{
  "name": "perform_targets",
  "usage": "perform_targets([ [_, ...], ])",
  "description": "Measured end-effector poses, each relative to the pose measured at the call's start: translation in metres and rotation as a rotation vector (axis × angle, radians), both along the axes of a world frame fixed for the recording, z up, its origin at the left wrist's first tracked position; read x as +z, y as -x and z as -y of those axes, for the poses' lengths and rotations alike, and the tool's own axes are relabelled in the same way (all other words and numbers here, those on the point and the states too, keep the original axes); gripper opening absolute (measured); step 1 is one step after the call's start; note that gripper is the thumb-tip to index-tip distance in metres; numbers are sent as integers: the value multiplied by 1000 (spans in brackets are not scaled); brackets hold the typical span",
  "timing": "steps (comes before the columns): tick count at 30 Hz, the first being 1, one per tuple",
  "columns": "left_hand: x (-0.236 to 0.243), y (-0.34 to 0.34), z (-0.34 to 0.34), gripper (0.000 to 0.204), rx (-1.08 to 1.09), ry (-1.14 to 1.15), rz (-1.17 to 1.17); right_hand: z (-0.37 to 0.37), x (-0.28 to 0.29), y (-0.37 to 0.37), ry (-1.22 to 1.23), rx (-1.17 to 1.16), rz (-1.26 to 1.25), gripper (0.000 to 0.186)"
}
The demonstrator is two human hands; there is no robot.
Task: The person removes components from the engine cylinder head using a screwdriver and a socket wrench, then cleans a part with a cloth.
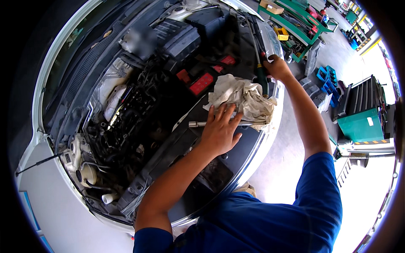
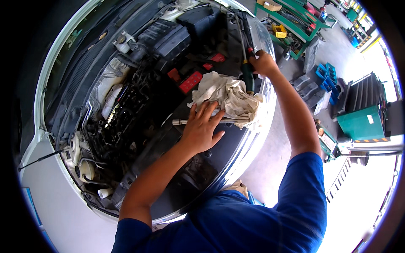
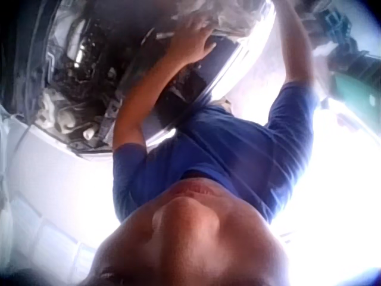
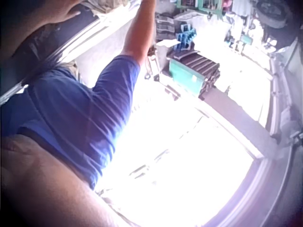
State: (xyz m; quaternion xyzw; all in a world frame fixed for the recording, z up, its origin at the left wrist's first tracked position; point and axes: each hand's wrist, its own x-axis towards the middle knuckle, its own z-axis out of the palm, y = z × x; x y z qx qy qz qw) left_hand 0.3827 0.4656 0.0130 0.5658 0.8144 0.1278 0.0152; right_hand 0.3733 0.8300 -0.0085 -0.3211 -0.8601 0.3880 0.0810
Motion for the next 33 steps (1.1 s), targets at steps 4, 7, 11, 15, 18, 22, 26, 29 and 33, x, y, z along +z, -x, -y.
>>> perform_targets([
  [4, 4, 3, 4, 62, -43, 1, 76, -54, -14, -7, -42, 33, 14, 49],
  [7, 15, 9, 28, 49, 8, -331, 133, -57, 16, -15, 743, -66, -584, 44],
  [11, 31, 34, 69, 49, 272, -574, 667, 47, 74, 2, 785, 311, -636, 48],
  [15, 42, 57, 99, 74, 329, -720, 793, 214, 96, 22, 659, 581, -469, 49],
  [18, 35, 71, 137, 64, 378, -739, 1035, 310, 78, 47, 307, 903, -354, 47],
  [22, 17, 89, 206, 45, 622, -788, 1171, 351, 55, 67, 237, 1026, -446, 37],
  [26, 13, 103, 302, 38, 996, -888, 1097, 326, 56, 58, -24, 989, -455, 24],
  [29, 16, 104, 368, 32, 1033, -829, 918, 292, 58, 32, -104, 800, -520, 18],
  [33, 16, 91, 418, 37, 1145, -943, 789, 286, 55, -34, -31, 603, -743, 12],
])
